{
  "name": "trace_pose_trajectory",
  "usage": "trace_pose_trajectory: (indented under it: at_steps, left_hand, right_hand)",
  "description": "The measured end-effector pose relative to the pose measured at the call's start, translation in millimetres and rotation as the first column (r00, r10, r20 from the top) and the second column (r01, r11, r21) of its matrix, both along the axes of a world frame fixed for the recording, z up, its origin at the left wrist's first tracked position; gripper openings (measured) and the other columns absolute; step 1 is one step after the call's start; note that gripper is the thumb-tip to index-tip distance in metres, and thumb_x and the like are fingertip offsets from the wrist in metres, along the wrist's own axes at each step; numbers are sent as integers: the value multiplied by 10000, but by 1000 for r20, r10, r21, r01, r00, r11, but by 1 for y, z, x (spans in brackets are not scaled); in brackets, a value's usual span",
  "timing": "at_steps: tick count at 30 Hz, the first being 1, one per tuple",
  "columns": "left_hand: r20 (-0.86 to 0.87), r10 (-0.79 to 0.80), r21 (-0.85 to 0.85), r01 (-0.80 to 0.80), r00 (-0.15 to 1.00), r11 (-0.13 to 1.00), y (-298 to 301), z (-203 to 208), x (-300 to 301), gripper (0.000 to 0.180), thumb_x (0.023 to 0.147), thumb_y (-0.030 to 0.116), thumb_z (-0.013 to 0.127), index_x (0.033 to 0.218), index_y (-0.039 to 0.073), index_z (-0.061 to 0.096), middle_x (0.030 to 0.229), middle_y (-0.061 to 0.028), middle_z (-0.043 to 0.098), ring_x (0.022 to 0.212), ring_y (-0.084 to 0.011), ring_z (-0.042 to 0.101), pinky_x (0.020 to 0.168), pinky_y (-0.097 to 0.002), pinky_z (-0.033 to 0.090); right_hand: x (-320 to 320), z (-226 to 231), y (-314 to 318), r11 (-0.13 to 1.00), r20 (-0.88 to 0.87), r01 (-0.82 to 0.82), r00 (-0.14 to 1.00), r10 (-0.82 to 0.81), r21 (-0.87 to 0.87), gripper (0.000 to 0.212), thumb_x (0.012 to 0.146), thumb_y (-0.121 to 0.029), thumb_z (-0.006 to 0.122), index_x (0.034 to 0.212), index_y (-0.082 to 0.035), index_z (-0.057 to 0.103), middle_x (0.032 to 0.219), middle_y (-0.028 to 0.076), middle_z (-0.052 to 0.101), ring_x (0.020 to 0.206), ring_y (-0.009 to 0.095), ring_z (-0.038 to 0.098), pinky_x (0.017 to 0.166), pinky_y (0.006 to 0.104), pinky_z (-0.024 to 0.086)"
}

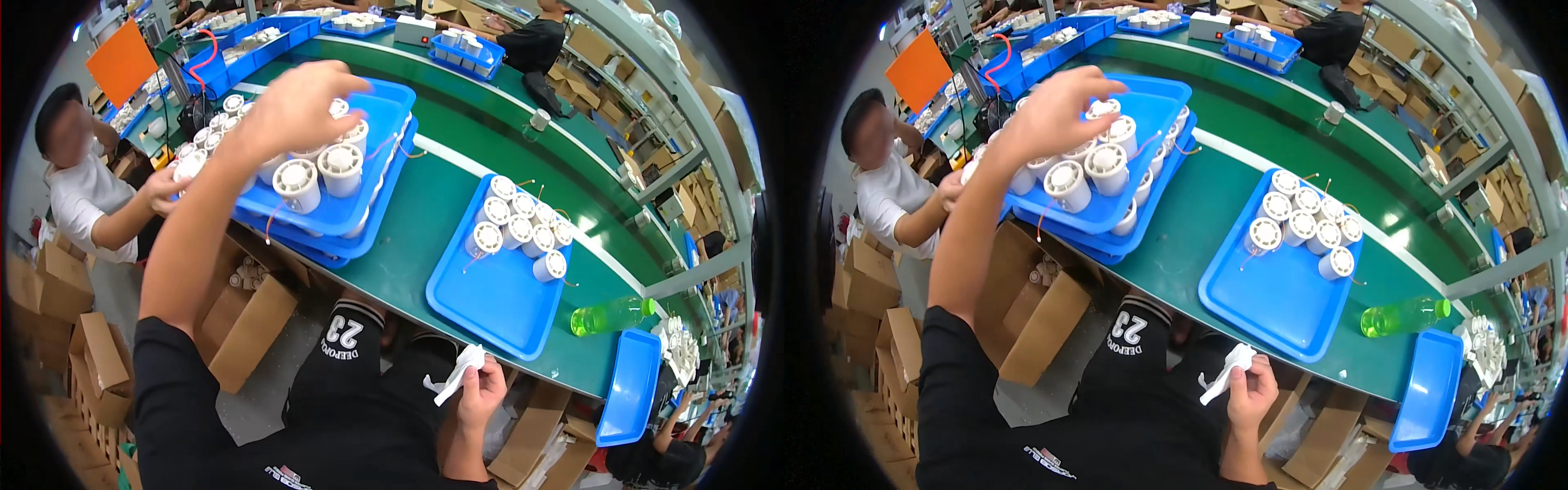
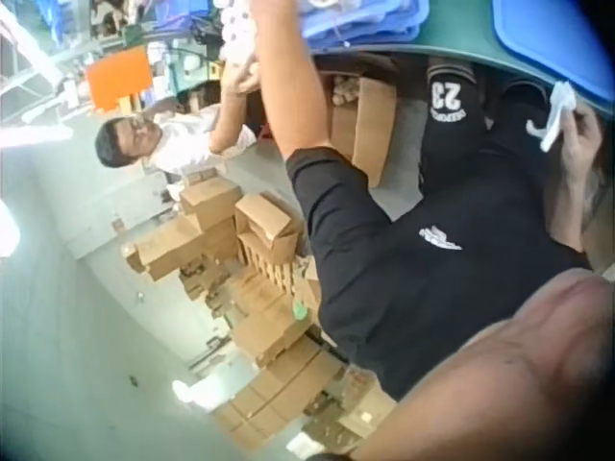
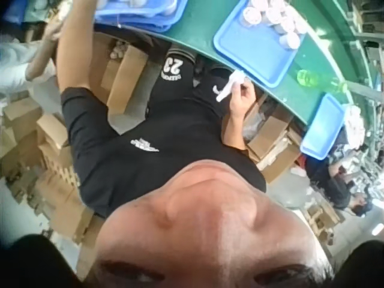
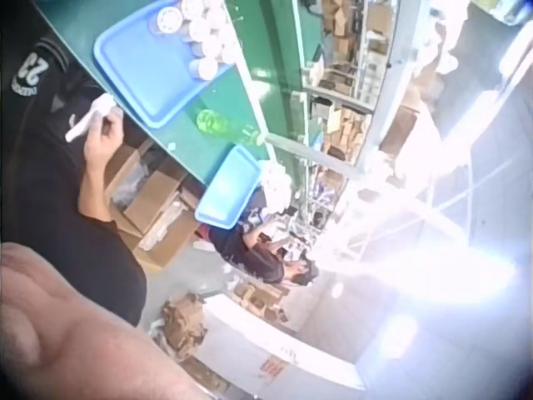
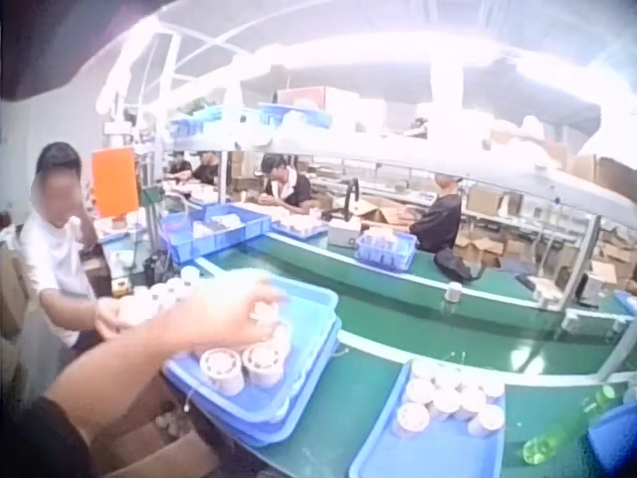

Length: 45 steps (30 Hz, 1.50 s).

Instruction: Wipe down electronic components using a cloth on an assembly line.

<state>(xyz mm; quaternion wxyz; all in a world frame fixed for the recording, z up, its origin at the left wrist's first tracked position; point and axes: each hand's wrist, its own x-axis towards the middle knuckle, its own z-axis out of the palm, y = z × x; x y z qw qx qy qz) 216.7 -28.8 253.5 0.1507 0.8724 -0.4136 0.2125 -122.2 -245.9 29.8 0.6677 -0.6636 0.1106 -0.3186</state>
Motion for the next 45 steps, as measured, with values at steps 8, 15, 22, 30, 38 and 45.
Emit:
trace_pose_trajectory:
  at_steps: [8, 15, 22, 30, 38, 45]
  left_hand:
    - [-170, 563, 537, -403, 809, 741, -5, 3, 91, 626, 794, 625, 610, 984, 39, 717, 1030, -161, 691, 976, -325, 661, 844, -422, 527]
    - [-69, 335, 576, -236, 940, 782, -10, -15, 108, 531, 683, 509, 705, 982, 70, 726, 1022, -164, 693, 954, -312, 671, 805, -427, 547]
    - [-193, 341, 531, -194, 920, 825, -23, -19, 116, 373, 654, 246, 765, 989, 83, 735, 1017, -122, 707, 958, -275, 676, 803, -395, 547]
    - [-246, 421, 412, -299, 873, 861, -20, -15, 112, 462, 622, 296, 766, 1038, 104, 706, 996, -117, 701, 957, -275, 669, 821, -382, 541]
    - [70, 229, 23, -231, 971, 973, -5, 5, 93, 355, 530, 277, 772, 793, 47, 708, 874, -159, 676, 910, -316, 638, 798, -396, 525]
    - [279, -246, -551, 365, 928, 750, -8, -7, -42, 368, 560, 201, 757, 839, 19, 601, 889, -163, 571, 857, -336, 581, 745, -418, 492]
  right_hand:
    - [28, 4, 14, 998, 7, 9, 1000, -9, -64, 105, 826, 7, 644, 863, 28, 548, 860, 86, 564, 825, 182, 510, 753, 295, 413]
    - [26, -11, 17, 998, -65, -14, 998, 18, 53, 91, 850, 27, 594, 936, 30, 564, 1018, 129, 584, 933, 204, 576, 845, 308, 459]
    - [21, 10, 9, 987, -206, 70, 973, -100, -147, 177, 893, -43, 615, 1008, 92, 607, 936, 148, 640, 816, 198, 584, 738, 325, 500]
    - [14, -14, 2, 999, -75, -2, 997, -1, -50, 130, 895, -2, 611, 1003, 67, 593, 943, 126, 629, 819, 192, 578, 736, 313, 495]
    - [16, -6, 5, 996, -90, 16, 996, -24, -85, 142, 893, -11, 621, 1011, 62, 594, 937, 119, 626, 812, 176, 574, 711, 294, 490]
    - [47, 59, 8, 906, 229, 52, 972, 51, -420, 227, 878, -22, 654, 1078, 56, 580, 1024, 132, 615, 853, 197, 576, 752, 312, 486]
